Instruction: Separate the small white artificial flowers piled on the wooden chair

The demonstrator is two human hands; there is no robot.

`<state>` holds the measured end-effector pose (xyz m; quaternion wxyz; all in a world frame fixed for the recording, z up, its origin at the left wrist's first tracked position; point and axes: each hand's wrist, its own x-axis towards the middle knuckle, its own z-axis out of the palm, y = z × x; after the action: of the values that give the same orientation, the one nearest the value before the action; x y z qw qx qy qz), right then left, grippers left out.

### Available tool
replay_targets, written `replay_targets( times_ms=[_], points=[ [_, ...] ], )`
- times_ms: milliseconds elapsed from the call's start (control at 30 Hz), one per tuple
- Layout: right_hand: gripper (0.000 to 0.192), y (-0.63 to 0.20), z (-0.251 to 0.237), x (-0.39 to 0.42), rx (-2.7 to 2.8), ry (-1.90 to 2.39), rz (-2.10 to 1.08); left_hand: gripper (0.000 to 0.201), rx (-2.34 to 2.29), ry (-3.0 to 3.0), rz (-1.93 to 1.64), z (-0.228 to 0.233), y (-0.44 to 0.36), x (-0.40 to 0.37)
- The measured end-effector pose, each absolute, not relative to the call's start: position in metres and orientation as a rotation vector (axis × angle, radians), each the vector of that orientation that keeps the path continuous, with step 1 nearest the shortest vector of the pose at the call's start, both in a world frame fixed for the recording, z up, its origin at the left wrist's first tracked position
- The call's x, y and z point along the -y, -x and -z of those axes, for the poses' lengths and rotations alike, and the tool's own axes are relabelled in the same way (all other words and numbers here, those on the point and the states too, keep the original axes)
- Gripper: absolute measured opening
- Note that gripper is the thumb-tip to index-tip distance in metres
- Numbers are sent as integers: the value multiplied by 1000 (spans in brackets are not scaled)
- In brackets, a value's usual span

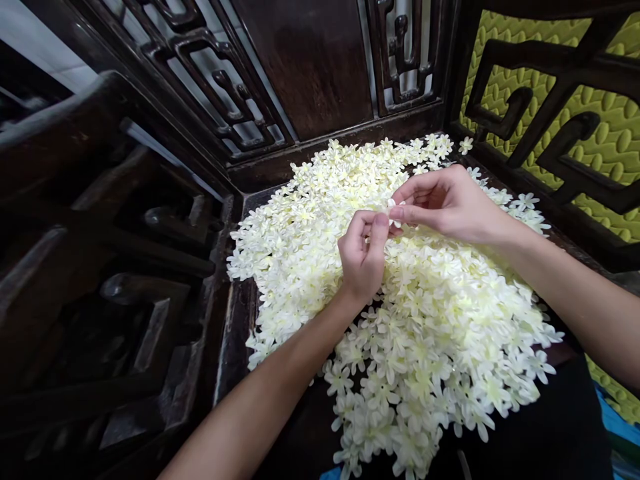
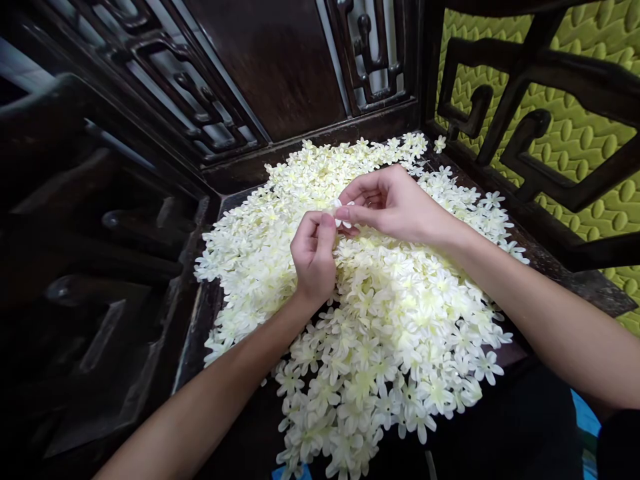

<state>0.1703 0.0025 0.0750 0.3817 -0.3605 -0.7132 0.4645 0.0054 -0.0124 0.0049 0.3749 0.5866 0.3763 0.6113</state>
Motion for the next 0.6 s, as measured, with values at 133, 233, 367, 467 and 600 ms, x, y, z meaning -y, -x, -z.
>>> replay_targets(
  times_ms=[133, 233, 367, 467, 600],
  points=[
    [29, -169, -75, -1, 1808, 937, -1137, 28, -957, -1550, -1537, -7, -4, 14],
    [32, -169, -75, -1, 1809, 952, -1142, 29, -977, -1571, -1524, -7, -4, 15],
    [37, -167, -75, -1, 1854, 948, -1198, 29, -1000, -1569, -1518, -7, -4, 15],
    [40, -167, -74, -1, 1854, 954, -1184, 26, -1003, -1556, -1532, -7, -5, 14],
    [42, -168, -75, -1, 1863, 956, -1160, 26, -1000, -1532, -1527, -6, -5, 14]
  ],
)
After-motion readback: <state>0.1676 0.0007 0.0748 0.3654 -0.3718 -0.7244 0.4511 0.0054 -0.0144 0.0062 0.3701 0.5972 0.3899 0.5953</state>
